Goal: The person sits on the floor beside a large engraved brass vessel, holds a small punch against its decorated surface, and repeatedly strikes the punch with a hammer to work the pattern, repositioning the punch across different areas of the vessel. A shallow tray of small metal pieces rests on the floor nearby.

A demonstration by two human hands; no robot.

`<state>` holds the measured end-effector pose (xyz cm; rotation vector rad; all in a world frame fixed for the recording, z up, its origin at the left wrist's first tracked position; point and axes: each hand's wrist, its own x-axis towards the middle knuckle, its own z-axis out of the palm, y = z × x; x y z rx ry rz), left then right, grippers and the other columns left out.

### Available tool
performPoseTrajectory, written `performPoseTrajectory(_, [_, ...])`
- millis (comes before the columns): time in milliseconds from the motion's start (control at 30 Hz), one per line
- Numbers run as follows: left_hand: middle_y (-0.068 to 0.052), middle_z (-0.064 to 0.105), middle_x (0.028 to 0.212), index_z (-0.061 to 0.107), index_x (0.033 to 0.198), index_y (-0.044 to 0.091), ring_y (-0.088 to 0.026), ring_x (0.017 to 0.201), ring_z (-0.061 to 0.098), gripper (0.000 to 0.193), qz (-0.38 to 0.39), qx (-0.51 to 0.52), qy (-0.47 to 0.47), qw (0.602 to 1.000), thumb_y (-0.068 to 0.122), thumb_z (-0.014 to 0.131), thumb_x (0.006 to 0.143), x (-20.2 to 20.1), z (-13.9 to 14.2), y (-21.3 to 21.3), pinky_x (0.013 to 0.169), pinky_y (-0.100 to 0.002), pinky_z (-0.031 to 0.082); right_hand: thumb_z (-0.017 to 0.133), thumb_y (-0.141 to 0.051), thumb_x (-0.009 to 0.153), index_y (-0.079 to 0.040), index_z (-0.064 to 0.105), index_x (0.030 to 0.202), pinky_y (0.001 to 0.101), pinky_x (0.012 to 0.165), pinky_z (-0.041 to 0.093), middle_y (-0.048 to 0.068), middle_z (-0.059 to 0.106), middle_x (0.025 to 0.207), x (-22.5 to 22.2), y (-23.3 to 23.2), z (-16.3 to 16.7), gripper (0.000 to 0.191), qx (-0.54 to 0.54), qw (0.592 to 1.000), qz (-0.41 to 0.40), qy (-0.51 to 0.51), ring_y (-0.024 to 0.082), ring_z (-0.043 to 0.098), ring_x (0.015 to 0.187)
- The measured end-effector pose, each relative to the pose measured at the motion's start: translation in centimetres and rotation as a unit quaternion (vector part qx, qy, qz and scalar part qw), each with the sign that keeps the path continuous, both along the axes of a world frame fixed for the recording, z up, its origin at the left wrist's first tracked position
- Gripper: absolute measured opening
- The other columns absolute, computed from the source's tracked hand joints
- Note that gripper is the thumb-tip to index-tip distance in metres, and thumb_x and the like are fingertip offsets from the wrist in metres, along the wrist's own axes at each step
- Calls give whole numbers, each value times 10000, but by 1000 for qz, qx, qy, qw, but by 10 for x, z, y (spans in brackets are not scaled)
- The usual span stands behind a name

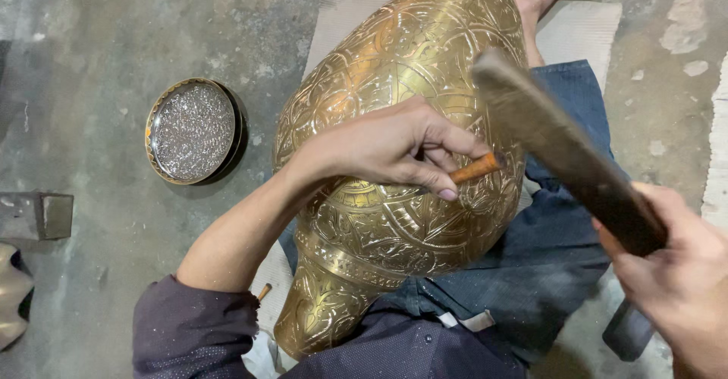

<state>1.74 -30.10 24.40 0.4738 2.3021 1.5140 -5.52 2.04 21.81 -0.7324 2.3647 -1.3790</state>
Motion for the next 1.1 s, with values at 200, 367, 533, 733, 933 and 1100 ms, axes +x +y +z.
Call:
performPoseTrajectory(200, [-14,832,881,614,1396,133,-65,689,777,541,1,-16,-5,1000,161,791,886,-2,1,0,588,-245,555,751,79,854,-33,624,1253,336,772,565,176,742,952,6,-1,-2,434,151,987,-42,37,211,724,830])
performPoseTrajectory(367, [-4,831,898,622,1399,137,-61,707,778,550,-7,-6,-1,1000,163,792,877,-3,-1,-1,607,-248,554,750,14,907,13,600,1152,282,911,563,91,726,1023,8,-3,-10,287,-68,998,-8,0,139,716,976])
performPoseTrajectory(533, [7,830,921,623,1407,149,-42,755,791,533,-27,13,11,999,167,789,901,-3,-4,-3,661,-232,588,839,43,851,59,659,1211,338,796,531,187,721,969,15,-8,-11,403,154,976,-80,133,232,696,862])
performPoseTrajectory(733, [5,833,875,619,1408,163,-29,716,774,552,-29,-10,27,999,160,803,887,-3,-3,-2,647,-242,547,790,93,838,29,686,1206,356,774,533,219,716,889,20,-8,-16,388,203,969,-64,128,256,714,804])
performPoseTrajectory(933, [6,821,828,636,1377,149,-52,629,739,523,-39,-16,19,999,152,796,878,-5,-2,-3,581,-258,505,730,44,876,26,552,1153,295,873,541,127,707,1016,25,-15,-14,330,-114,991,-41,-50,184,709,973])
performPoseTrajectory(1100, [18,821,807,640,1365,161,-42,576,728,510,-36,-27,20,999,142,784,877,-6,-4,-1,532,-253,483,752,56,884,27,580,1224,319,857,531,159,716,1021,30,-15,-12,382,-44,995,-95,7,212,696,948])
